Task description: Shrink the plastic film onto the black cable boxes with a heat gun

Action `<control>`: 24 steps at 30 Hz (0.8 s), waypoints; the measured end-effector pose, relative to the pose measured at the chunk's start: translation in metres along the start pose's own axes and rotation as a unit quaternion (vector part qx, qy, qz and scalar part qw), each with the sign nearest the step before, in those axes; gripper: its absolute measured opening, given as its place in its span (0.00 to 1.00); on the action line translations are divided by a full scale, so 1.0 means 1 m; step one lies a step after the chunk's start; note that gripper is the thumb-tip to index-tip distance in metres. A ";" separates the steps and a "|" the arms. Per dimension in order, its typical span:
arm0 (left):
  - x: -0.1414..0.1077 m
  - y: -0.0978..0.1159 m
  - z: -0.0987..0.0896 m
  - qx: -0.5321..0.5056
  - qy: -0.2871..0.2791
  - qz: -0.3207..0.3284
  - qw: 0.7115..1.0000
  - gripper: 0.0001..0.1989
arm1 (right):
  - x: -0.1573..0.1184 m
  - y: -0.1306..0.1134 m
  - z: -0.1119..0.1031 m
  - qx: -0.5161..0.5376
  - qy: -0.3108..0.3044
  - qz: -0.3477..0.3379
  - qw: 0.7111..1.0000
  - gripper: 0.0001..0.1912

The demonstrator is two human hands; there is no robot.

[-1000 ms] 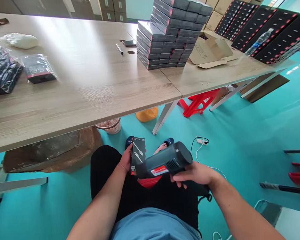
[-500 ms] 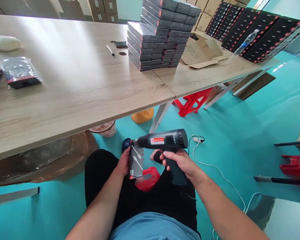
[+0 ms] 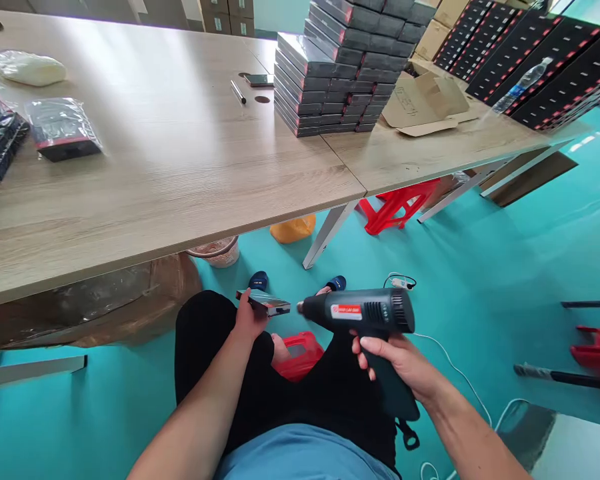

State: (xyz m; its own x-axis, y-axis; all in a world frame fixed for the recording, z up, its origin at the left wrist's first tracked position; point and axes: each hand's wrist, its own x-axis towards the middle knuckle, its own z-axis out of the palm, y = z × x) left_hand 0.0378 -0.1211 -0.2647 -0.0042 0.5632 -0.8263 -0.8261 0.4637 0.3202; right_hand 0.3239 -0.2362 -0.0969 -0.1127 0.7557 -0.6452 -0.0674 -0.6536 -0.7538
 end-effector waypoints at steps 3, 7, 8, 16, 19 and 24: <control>0.002 0.000 0.000 -0.002 0.012 -0.013 1.000 0.16 | 0.000 0.007 0.018 -0.015 -0.098 -0.022 0.995 0.22; 0.001 0.001 -0.003 -0.021 0.007 -0.019 1.000 0.17 | 0.007 0.009 0.024 -0.044 -0.024 -0.076 0.996 0.22; 0.001 0.000 -0.005 -0.023 0.014 -0.015 1.000 0.16 | 0.008 0.009 0.022 -0.057 -0.008 -0.072 0.996 0.22; 0.003 -0.001 -0.006 -0.032 0.001 -0.007 0.999 0.17 | 0.008 0.007 0.020 -0.056 -0.029 -0.070 0.996 0.23; -0.001 0.001 -0.005 -0.025 -0.025 -0.022 0.999 0.17 | 0.004 0.007 0.010 -0.017 0.012 -0.026 0.999 0.24; -0.005 0.002 -0.003 0.000 -0.097 -0.007 0.995 0.18 | -0.022 0.011 -0.011 0.062 -0.079 0.022 0.995 0.24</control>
State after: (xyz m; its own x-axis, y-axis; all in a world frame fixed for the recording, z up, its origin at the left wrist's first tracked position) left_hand 0.0349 -0.1253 -0.2610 0.1155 0.6777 -0.7262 -0.8257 0.4719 0.3090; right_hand 0.3366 -0.2594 -0.0921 -0.2728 0.7166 -0.6420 -0.1788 -0.6934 -0.6980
